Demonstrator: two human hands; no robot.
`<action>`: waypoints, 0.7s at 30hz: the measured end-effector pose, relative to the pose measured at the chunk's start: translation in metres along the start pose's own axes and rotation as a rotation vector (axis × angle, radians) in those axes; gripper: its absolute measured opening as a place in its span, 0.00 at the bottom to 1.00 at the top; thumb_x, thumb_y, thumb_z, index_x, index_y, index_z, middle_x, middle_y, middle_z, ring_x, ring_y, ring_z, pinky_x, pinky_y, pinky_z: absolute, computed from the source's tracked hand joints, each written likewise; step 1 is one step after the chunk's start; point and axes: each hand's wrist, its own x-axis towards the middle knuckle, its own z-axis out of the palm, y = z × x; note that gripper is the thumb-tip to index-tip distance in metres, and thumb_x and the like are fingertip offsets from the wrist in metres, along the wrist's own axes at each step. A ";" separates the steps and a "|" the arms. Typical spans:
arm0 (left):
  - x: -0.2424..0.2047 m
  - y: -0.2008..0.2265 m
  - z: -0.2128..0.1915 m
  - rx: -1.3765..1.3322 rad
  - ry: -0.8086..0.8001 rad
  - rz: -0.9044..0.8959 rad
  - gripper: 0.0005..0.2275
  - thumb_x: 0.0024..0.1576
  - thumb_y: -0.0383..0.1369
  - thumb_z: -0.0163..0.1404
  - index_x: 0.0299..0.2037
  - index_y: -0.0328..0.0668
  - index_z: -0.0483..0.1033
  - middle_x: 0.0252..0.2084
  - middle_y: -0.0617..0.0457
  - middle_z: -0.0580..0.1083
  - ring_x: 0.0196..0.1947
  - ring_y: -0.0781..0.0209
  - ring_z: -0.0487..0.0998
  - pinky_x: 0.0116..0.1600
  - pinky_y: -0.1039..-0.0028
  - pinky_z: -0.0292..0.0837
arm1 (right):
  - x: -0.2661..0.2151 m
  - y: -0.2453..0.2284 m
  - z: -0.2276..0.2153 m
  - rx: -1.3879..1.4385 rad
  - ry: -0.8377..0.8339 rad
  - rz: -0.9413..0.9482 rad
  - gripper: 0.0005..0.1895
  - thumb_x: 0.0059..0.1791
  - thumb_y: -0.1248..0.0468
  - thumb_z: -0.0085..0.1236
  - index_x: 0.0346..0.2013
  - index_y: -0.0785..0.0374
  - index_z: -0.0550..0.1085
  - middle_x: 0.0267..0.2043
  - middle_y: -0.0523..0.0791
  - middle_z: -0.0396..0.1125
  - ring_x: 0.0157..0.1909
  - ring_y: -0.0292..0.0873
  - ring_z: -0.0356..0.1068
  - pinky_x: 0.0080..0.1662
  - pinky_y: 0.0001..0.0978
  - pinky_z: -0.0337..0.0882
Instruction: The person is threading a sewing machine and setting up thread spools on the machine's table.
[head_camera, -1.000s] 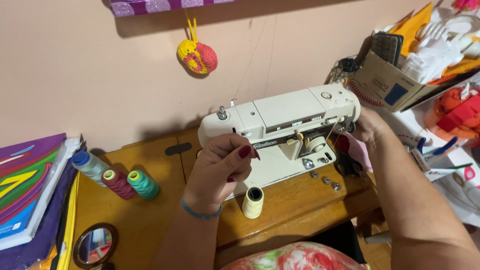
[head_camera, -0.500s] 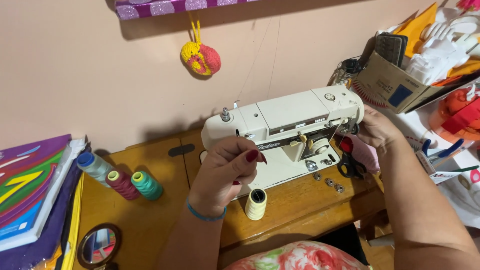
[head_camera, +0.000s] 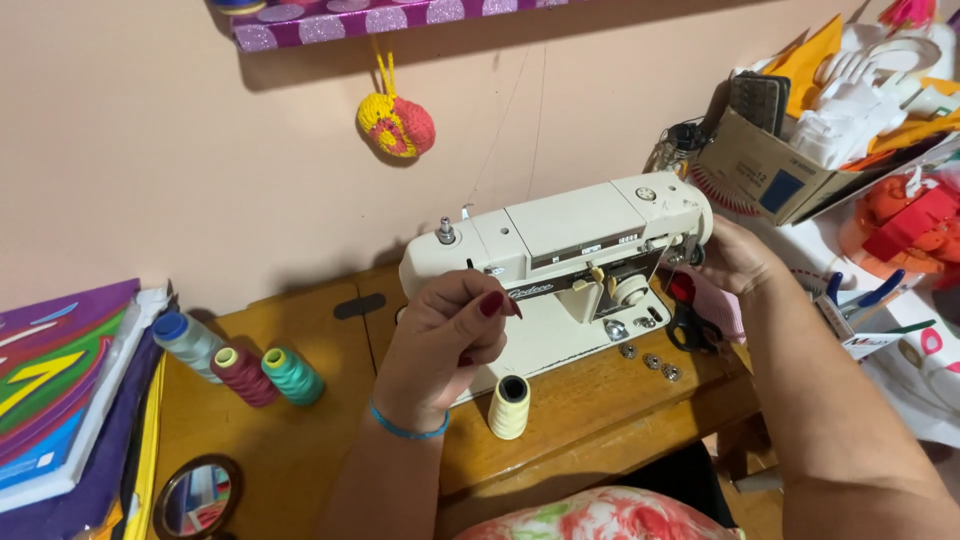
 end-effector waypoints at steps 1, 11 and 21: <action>-0.001 -0.001 -0.001 0.003 0.015 -0.013 0.08 0.62 0.32 0.54 0.36 0.34 0.77 0.18 0.58 0.56 0.19 0.69 0.46 0.24 0.79 0.40 | -0.006 0.002 0.002 0.004 -0.020 -0.054 0.26 0.52 0.57 0.48 0.65 0.56 0.68 0.62 0.46 0.66 0.61 0.48 0.65 0.59 0.55 0.69; 0.005 0.000 0.002 0.018 0.064 -0.036 0.08 0.63 0.32 0.52 0.34 0.34 0.74 0.17 0.56 0.55 0.14 0.68 0.50 0.18 0.80 0.45 | -0.147 0.180 0.047 -0.913 -0.019 -1.017 0.09 0.52 0.60 0.53 0.27 0.53 0.76 0.26 0.37 0.73 0.27 0.36 0.74 0.34 0.27 0.77; 0.007 -0.009 -0.001 -0.052 0.030 0.036 0.07 0.64 0.30 0.52 0.38 0.32 0.77 0.18 0.59 0.54 0.17 0.71 0.47 0.23 0.79 0.38 | -0.153 0.203 0.067 -1.094 0.021 -1.126 0.10 0.49 0.57 0.58 0.25 0.57 0.74 0.28 0.42 0.68 0.30 0.48 0.66 0.35 0.42 0.63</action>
